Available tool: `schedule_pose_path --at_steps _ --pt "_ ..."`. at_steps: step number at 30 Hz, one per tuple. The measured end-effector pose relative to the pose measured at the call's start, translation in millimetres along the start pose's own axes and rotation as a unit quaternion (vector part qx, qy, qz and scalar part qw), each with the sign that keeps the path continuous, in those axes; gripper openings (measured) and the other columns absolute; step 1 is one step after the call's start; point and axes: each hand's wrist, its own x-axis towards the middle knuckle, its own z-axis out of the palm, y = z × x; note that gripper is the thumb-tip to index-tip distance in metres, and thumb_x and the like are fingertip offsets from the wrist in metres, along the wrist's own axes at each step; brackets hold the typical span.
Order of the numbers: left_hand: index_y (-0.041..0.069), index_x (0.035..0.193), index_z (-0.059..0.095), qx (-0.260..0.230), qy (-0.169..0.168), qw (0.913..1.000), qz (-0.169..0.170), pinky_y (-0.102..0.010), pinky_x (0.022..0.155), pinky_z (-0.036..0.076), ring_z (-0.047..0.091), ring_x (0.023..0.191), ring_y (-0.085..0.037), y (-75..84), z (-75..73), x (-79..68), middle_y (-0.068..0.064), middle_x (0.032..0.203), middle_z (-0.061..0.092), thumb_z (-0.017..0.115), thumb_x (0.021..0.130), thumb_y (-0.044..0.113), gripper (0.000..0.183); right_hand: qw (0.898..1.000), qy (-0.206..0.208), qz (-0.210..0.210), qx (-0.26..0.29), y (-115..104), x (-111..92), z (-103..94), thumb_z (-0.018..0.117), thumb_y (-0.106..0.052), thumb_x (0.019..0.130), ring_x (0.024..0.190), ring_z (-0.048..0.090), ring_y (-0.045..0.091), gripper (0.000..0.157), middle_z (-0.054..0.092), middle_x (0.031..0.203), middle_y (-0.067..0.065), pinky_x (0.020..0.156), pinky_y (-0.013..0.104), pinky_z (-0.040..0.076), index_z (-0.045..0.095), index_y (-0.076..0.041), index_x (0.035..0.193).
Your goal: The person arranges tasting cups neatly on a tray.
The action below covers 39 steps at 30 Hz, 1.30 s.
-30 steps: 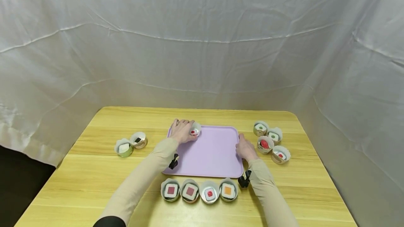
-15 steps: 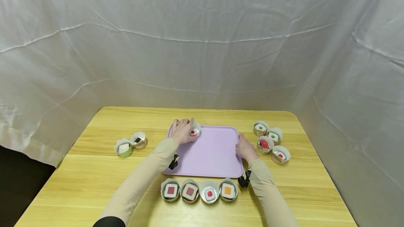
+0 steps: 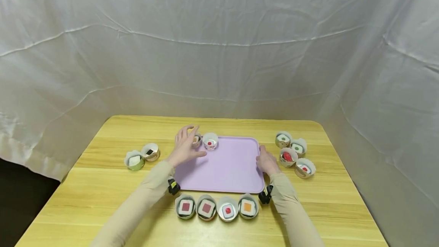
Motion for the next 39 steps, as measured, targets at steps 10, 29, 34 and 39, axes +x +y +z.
schedule_pose_path --at_steps 10,29,34,39 --pt "-0.002 0.152 0.033 -0.048 0.032 0.9963 -0.063 -0.057 0.109 0.039 0.040 0.126 -0.042 -30.7 -17.2 -50.7 -0.028 0.135 0.041 0.077 0.087 0.024 0.083 1.000 0.001 -0.007 0.004 1.9 -1.4 0.1 0.044 -0.012 0.103 0.097 0.063 0.039 0.042 0.059 0.121 0.036 0.082 0.050 0.053 0.034 0.007 0.138" --pt "-0.004 0.111 0.067 -0.026 -0.011 0.9919 -0.124 -0.031 0.066 0.050 0.059 0.070 -0.018 -44.1 -8.8 -54.4 -0.010 0.078 0.067 0.057 0.098 0.016 0.025 1.000 -0.001 -0.002 0.004 0.0 -3.3 0.2 0.045 -0.012 0.103 0.097 0.062 0.039 0.041 0.058 0.122 0.037 0.082 0.050 0.053 0.034 0.007 0.138" --pt "-0.003 0.104 0.069 -0.016 0.009 0.9933 -0.114 -0.032 0.068 0.050 0.059 0.071 -0.019 -47.4 -6.2 -53.1 -0.010 0.078 0.067 0.058 0.094 0.010 0.020 1.000 -0.003 -0.004 0.004 0.6 -2.6 0.0 0.044 -0.013 0.103 0.099 0.063 0.041 0.042 0.057 0.125 0.038 0.084 0.051 0.054 0.033 0.007 0.139" --pt "-0.004 0.105 0.069 -0.025 0.014 0.9924 -0.120 -0.030 0.067 0.048 0.057 0.070 -0.018 -49.9 -5.0 -53.0 -0.010 0.079 0.067 0.059 0.093 0.009 0.020 1.000 -0.005 -0.008 0.005 0.5 -1.5 -0.6 0.044 -0.013 0.104 0.099 0.063 0.040 0.043 0.057 0.125 0.038 0.083 0.050 0.054 0.032 0.007 0.139"
